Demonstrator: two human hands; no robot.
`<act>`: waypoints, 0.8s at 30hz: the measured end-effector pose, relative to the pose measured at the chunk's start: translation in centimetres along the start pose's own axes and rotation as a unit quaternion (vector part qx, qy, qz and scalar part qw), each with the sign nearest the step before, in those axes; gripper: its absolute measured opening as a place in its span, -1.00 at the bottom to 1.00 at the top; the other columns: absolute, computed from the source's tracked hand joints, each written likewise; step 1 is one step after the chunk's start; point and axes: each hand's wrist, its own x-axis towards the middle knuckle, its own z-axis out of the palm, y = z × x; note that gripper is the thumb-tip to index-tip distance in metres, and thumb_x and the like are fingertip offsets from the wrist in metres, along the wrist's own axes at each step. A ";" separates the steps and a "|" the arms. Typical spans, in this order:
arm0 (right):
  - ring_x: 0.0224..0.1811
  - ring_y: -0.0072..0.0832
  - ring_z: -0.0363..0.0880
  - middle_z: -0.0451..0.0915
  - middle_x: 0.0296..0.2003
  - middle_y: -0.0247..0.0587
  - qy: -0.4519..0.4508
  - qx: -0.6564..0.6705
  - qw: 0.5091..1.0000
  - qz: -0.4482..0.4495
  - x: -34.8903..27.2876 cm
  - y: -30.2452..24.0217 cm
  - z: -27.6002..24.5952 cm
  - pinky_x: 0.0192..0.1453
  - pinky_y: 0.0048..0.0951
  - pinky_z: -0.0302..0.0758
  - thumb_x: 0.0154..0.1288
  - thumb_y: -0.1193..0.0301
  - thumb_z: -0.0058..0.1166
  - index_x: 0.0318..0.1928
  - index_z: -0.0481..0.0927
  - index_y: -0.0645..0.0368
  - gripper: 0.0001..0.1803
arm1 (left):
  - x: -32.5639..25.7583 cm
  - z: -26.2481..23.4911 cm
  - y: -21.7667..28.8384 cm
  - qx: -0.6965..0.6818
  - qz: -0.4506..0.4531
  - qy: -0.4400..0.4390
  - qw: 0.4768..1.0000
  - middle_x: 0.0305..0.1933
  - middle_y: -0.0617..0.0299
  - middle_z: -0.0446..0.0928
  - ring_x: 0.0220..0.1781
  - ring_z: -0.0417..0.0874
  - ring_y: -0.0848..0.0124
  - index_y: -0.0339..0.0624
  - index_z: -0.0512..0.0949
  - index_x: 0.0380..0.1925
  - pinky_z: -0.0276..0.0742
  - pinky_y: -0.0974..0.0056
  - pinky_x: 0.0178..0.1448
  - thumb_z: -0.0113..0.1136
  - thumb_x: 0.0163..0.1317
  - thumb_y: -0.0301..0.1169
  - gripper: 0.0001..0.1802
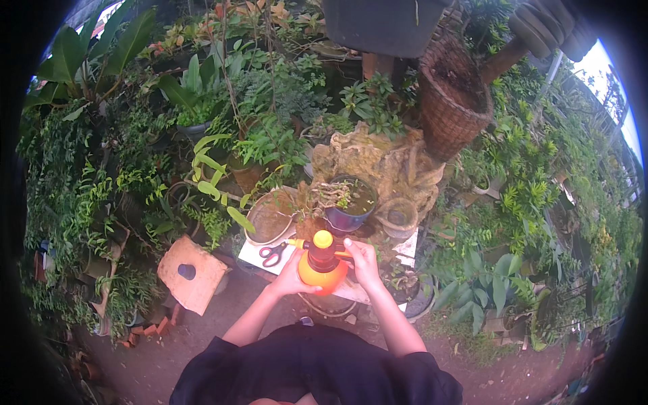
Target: The person assembles a manual garden sprayer by attaching the pump handle, inserting the dip tube, and securing the nozzle cap. The person then pumps the handle to pressurize the sprayer and briefly tests the spray nozzle.
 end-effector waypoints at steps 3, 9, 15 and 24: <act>-0.60 -0.70 0.45 0.58 -0.62 -0.40 0.032 0.006 0.999 -0.036 3.4 0.7 -0.4 -0.51 -0.57 0.33 0.52 0.02 -0.03 -0.50 0.63 0.24 -0.42 | 0.6 -0.7 -0.1 0.019 0.058 -0.025 0.998 0.49 -0.10 0.19 0.57 0.17 0.02 -0.19 0.12 0.47 0.09 -0.02 0.60 0.65 -0.28 0.01 0.31; -0.41 -0.49 0.67 0.68 -0.48 -0.21 0.024 -0.117 0.989 -0.082 6.2 -0.1 0.6 -0.18 -0.50 0.55 0.63 0.16 -0.22 -0.39 0.66 0.34 -0.42 | 0.2 -0.3 1.7 -0.083 0.104 0.080 0.988 0.51 -0.08 0.20 0.56 0.18 0.00 -0.16 0.20 0.45 0.11 -0.06 0.58 0.64 -0.19 -0.09 0.19; -0.07 -0.28 0.65 0.60 -0.08 -0.02 0.195 -0.274 0.901 -0.274 2.2 -0.6 1.9 0.04 -0.30 0.55 0.51 0.44 -0.06 0.03 0.52 0.32 -0.77 | 0.0 0.6 3.6 -0.025 0.185 0.175 0.967 0.33 -0.10 0.43 0.39 0.43 0.01 -0.22 0.37 0.30 0.33 -0.05 0.45 0.60 -0.07 -0.32 -0.10; 0.21 -0.36 0.53 0.58 0.09 -0.10 0.022 -0.113 0.987 -0.111 -1.4 0.8 2.3 0.33 -0.32 0.39 0.58 0.29 -0.12 0.19 0.45 0.28 -0.63 | -0.2 3.1 1.5 -0.025 0.273 0.279 0.920 0.07 -0.05 0.55 0.15 0.56 0.11 -0.22 0.45 0.09 0.49 0.04 0.26 0.61 -0.12 -0.43 -0.27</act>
